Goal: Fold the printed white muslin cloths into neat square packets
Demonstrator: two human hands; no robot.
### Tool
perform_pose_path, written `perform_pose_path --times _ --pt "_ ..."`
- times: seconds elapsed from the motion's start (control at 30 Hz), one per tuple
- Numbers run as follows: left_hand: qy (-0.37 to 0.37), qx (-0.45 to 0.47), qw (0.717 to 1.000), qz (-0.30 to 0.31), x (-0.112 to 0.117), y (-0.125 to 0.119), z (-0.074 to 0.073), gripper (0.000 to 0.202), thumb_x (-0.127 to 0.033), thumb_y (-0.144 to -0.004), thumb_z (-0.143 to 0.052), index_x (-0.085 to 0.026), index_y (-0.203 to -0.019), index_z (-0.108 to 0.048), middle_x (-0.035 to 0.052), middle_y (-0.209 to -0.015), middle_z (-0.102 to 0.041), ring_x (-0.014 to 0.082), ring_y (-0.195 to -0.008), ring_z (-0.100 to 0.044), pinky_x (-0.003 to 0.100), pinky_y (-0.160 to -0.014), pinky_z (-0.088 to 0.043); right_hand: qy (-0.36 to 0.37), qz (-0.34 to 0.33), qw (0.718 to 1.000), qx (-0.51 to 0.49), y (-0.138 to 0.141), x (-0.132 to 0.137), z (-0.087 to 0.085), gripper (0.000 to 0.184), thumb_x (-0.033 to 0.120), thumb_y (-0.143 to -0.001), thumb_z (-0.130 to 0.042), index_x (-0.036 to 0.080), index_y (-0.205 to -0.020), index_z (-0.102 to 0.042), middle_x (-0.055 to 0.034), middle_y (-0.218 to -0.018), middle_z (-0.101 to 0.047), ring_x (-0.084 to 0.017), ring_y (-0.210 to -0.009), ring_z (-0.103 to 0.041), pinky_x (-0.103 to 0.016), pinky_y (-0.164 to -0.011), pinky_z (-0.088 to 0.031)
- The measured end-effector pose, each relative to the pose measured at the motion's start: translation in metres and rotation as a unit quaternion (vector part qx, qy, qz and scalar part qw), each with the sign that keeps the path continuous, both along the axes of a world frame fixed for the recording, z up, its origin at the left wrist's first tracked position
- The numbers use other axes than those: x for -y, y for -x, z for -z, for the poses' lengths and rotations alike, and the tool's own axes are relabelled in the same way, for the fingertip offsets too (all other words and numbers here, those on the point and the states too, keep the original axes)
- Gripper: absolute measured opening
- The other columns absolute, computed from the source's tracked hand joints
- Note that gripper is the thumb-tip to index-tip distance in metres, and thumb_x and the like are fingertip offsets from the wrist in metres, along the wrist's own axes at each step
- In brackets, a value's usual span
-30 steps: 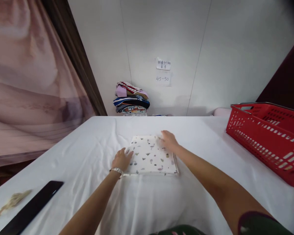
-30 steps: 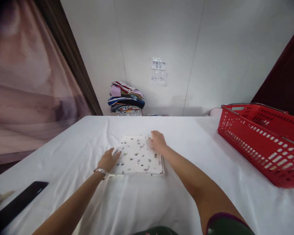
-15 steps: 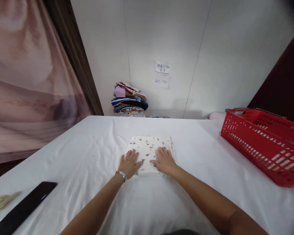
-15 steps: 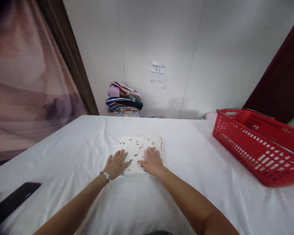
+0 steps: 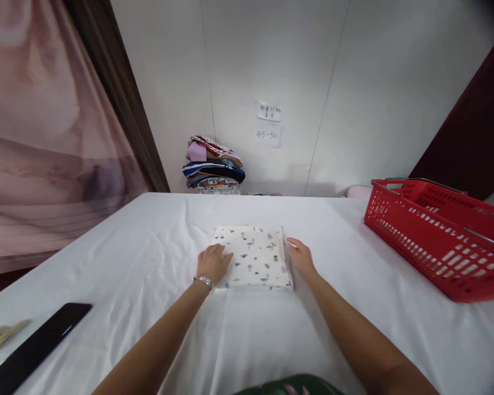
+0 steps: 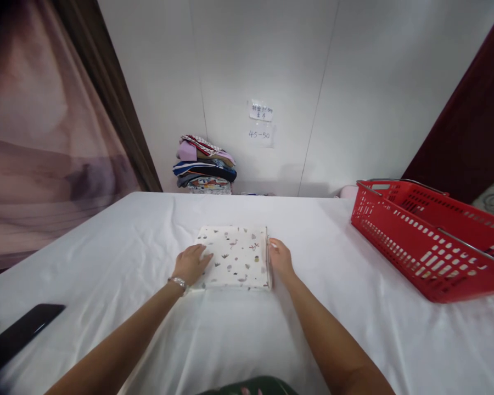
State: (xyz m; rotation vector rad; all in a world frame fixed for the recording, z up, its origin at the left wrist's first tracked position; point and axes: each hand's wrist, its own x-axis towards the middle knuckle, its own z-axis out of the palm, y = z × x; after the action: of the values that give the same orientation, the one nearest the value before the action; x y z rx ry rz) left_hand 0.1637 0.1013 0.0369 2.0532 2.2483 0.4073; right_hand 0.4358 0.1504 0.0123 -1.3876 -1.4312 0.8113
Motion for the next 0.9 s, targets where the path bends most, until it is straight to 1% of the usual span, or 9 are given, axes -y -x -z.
perform_pose_path --times 0.07,0.13,0.17,0.27,0.37,0.47,0.57,0.73,0.9 --pt "-0.019 0.046 0.998 0.030 -0.005 -0.029 -0.012 0.041 -0.043 -0.084 -0.037 -0.019 -0.110 -0.057 0.0074 -0.111 -0.060 0.0209 -0.107 -0.049 0.034 -0.093 -0.035 0.052 0.032 0.996 -0.067 -0.011 -0.005 0.001 0.030 0.030 -0.073 -0.045 0.016 -0.094 -0.061 -0.0097 -0.102 -0.063 -0.020 -0.090 -0.060 -0.034 -0.074 -0.049" --pt "0.015 0.111 0.992 0.051 -0.014 -0.066 -0.021 0.036 -0.043 -0.083 -0.040 -0.020 -0.103 -0.059 0.0051 -0.098 -0.065 0.0177 -0.089 -0.057 0.029 -0.078 -0.042 0.081 0.030 0.994 -0.073 -0.016 -0.010 0.003 0.028 0.028 -0.071 -0.046 0.015 -0.091 -0.061 -0.0095 -0.090 -0.065 -0.018 -0.072 -0.063 -0.030 -0.057 -0.051" --pt "0.045 0.135 0.988 0.059 -0.020 -0.085 -0.024 0.033 -0.043 -0.081 -0.043 -0.020 -0.097 -0.061 0.0045 -0.095 -0.065 0.0173 -0.085 -0.058 0.027 -0.073 -0.043 0.092 0.025 0.993 -0.076 -0.016 -0.012 0.004 0.026 0.027 -0.069 -0.048 0.014 -0.089 -0.061 -0.0085 -0.085 -0.066 -0.016 -0.064 -0.062 -0.027 -0.051 -0.049" --pt "0.103 0.170 0.978 0.061 -0.041 -0.133 -0.023 0.028 -0.042 -0.079 -0.047 -0.020 -0.087 -0.062 0.0047 -0.091 -0.066 0.0175 -0.086 -0.059 0.025 -0.070 -0.042 0.107 0.005 0.991 -0.075 -0.013 -0.016 0.008 0.021 0.026 -0.067 -0.052 0.015 -0.082 -0.061 -0.0045 -0.071 -0.064 -0.013 -0.052 -0.057 -0.022 -0.041 -0.043" --pt "0.117 0.166 0.979 0.033 -0.061 -0.158 -0.017 0.032 -0.044 -0.077 -0.049 -0.017 -0.087 -0.062 0.0088 -0.095 -0.066 0.0201 -0.089 -0.059 0.026 -0.071 -0.042 0.107 -0.016 0.992 -0.069 -0.012 -0.015 0.015 0.021 0.030 -0.068 -0.052 0.015 -0.080 -0.062 -0.0022 -0.063 -0.062 -0.012 -0.048 -0.054 -0.020 -0.038 -0.040" --pt "0.134 0.154 0.979 -0.001 -0.072 -0.167 -0.012 0.037 -0.046 -0.074 -0.051 -0.014 -0.090 -0.062 0.0141 -0.098 -0.064 0.0245 -0.090 -0.060 0.030 -0.071 -0.043 0.104 -0.036 0.992 -0.067 -0.013 -0.014 0.021 0.022 0.030 -0.068 -0.051 0.015 -0.079 -0.062 -0.0003 -0.057 -0.059 -0.012 -0.046 -0.052 -0.020 -0.038 -0.039" --pt "0.145 0.141 0.979 -0.017 -0.078 -0.168 -0.009 0.037 -0.043 -0.073 -0.052 -0.013 -0.092 -0.062 0.0162 -0.100 -0.064 0.0269 -0.092 -0.060 0.032 -0.070 -0.044 0.102 -0.050 0.991 -0.065 -0.014 -0.016 0.024 0.022 0.030 -0.069 -0.049 0.016 -0.079 -0.062 0.0015 -0.052 -0.056 -0.011 -0.043 -0.050 -0.020 -0.037 -0.037" --pt "0.163 0.140 0.977 0.001 -0.087 -0.164 -0.005 0.027 -0.036 -0.071 -0.054 -0.014 -0.082 -0.065 0.0129 -0.090 -0.067 0.0231 -0.086 -0.062 0.028 -0.068 -0.044 0.092 -0.060 0.992 -0.057 -0.014 -0.022 0.024 0.023 0.035 -0.071 -0.049 0.016 -0.074 -0.062 0.0021 -0.049 -0.055 -0.012 -0.043 -0.050 -0.021 -0.042 -0.039" --pt "0.167 0.159 0.973 0.022 -0.095 -0.157 -0.001 0.024 -0.036 -0.071 -0.056 -0.016 -0.078 -0.066 0.0085 -0.085 -0.068 0.0187 -0.081 -0.062 0.023 -0.065 -0.043 0.087 -0.058 0.993 -0.051 -0.014 -0.022 0.024 0.022 0.037 -0.070 -0.051 0.017 -0.070 -0.060 0.0022 -0.052 -0.056 -0.011 -0.044 -0.050 -0.021 -0.045 -0.041"
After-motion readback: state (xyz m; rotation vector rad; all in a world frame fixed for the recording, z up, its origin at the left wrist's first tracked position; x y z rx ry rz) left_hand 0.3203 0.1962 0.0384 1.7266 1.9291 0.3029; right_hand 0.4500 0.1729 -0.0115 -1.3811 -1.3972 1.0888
